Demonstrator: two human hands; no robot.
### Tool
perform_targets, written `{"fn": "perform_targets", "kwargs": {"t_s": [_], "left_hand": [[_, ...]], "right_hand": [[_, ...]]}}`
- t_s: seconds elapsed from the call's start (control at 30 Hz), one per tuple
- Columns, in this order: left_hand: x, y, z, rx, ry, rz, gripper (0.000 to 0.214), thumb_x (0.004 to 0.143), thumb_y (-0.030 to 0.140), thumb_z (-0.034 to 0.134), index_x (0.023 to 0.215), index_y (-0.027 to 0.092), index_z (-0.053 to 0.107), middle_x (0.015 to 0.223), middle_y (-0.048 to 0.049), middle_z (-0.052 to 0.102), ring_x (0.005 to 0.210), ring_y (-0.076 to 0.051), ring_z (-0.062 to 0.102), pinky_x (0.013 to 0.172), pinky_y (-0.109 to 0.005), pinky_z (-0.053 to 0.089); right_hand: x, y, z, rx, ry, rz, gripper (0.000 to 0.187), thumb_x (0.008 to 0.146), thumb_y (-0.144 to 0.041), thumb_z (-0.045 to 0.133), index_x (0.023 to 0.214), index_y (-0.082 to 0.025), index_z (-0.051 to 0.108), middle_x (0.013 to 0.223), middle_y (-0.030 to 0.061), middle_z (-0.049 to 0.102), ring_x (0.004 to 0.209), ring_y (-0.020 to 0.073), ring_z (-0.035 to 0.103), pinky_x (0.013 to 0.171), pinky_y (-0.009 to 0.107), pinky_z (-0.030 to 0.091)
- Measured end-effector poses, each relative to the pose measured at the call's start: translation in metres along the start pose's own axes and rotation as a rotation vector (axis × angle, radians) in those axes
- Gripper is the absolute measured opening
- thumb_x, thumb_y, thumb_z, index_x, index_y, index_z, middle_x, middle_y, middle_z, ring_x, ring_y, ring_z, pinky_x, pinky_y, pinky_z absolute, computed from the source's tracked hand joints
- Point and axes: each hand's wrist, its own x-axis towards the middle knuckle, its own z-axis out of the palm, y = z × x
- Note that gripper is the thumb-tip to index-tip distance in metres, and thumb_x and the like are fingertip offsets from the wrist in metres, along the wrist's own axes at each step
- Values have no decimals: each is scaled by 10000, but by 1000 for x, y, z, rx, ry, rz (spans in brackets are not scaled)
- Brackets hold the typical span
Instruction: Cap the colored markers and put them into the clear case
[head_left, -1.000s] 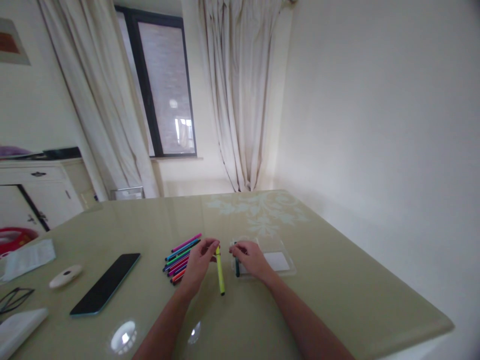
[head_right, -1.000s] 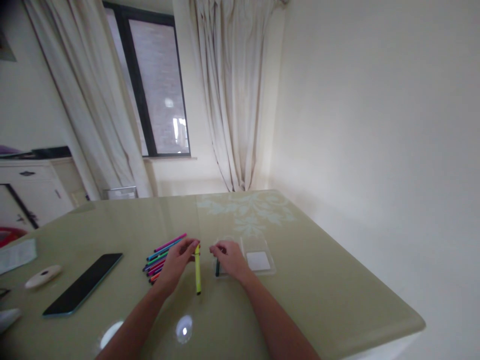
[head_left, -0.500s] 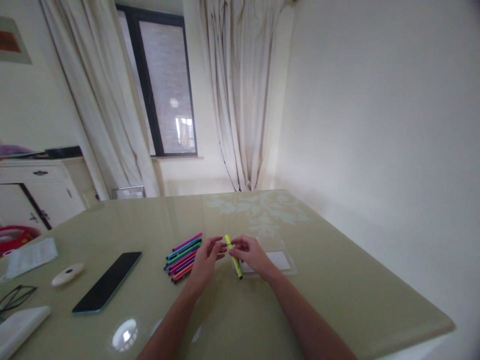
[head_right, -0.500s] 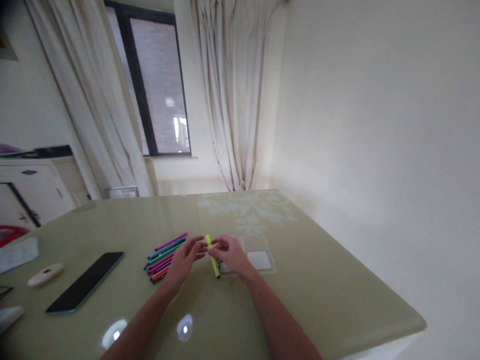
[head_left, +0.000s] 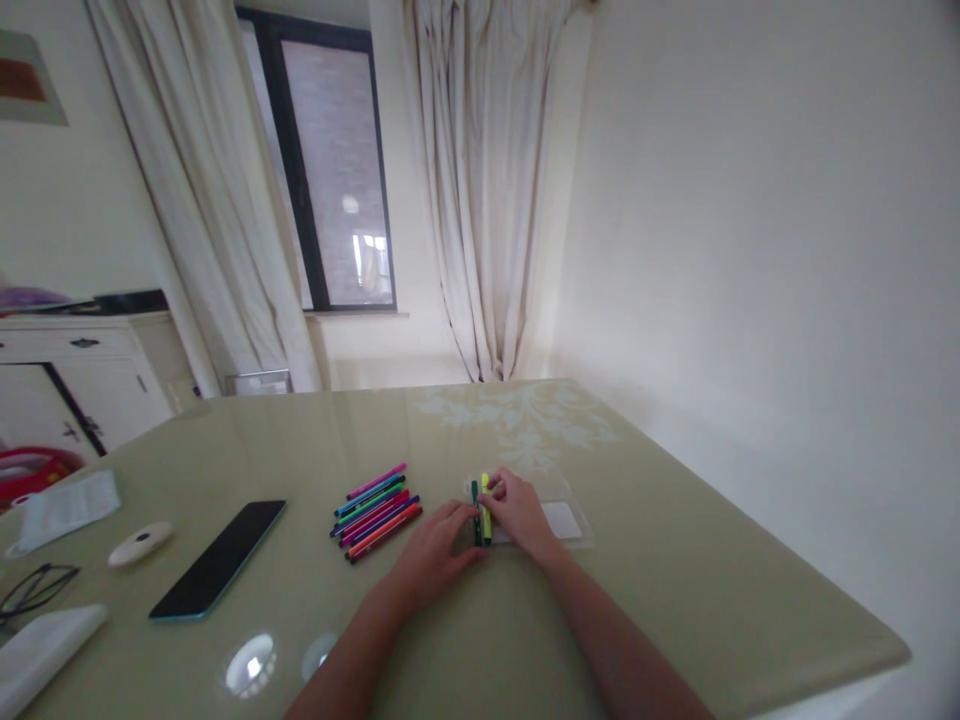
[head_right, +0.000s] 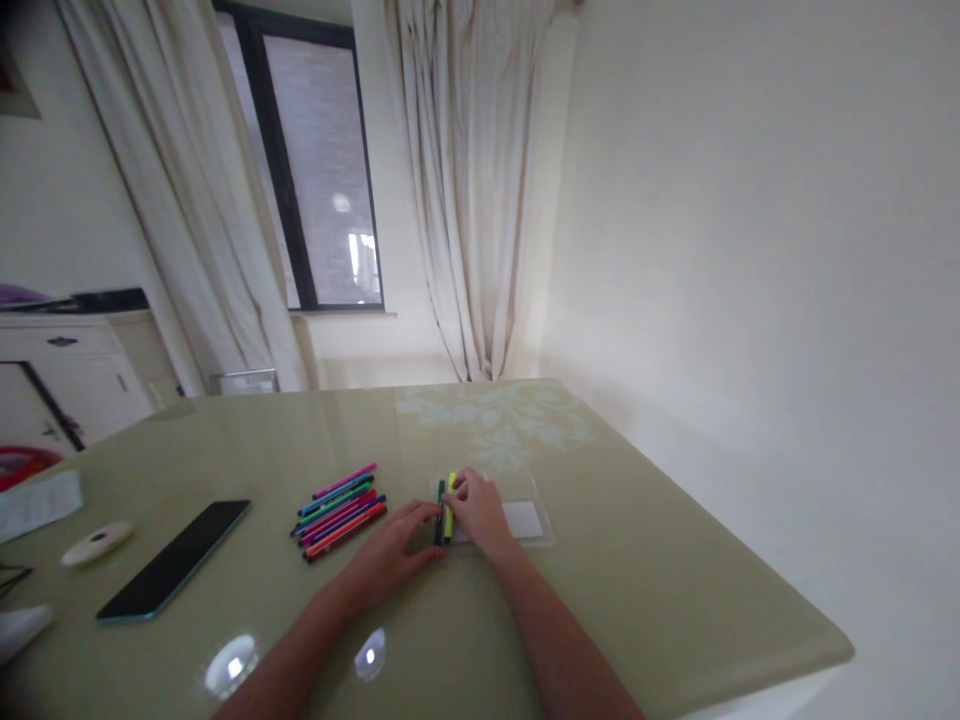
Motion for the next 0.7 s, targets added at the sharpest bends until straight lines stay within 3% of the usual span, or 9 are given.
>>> {"fn": "perform_targets", "kwargs": {"t_s": [0.17,0.37,0.57,0.7], "left_hand": [[1,0,-1,37,-28,20,384,882,309,709,1264,285,682,1372,-73,641,1236,-272,607,1085,-400,449],[3,0,0,168,-52,37,336,907,315,683,1239,278,711,1363,-90,655,1235,-300,610,1068,-446,459],[3,6,0,292,-51,68,343,948,310,616,1283,287,686,1369,-95,648,1221,-308,613,1048,-459,467],[4,6,2,271,-17,80,307,968,332,589,1254,281,688,1320,-81,672,1190,-273,624,1027,-406,478]], "right_hand": [[-1,-3,0,-84,-73,-82,8,813,-175,720,813,-177,727,749,31,750,700,163,670,649,231,440],[0,-3,-3,-199,-65,-129,153,855,-226,693,724,-171,747,712,42,737,678,169,629,628,250,383],[-1,-7,-4,-240,-83,-158,185,883,-212,643,760,-170,775,735,57,749,676,174,628,628,258,370],[-1,-4,-3,-216,-88,-153,209,893,-235,634,753,-168,772,722,53,738,669,174,620,631,256,377]]}}
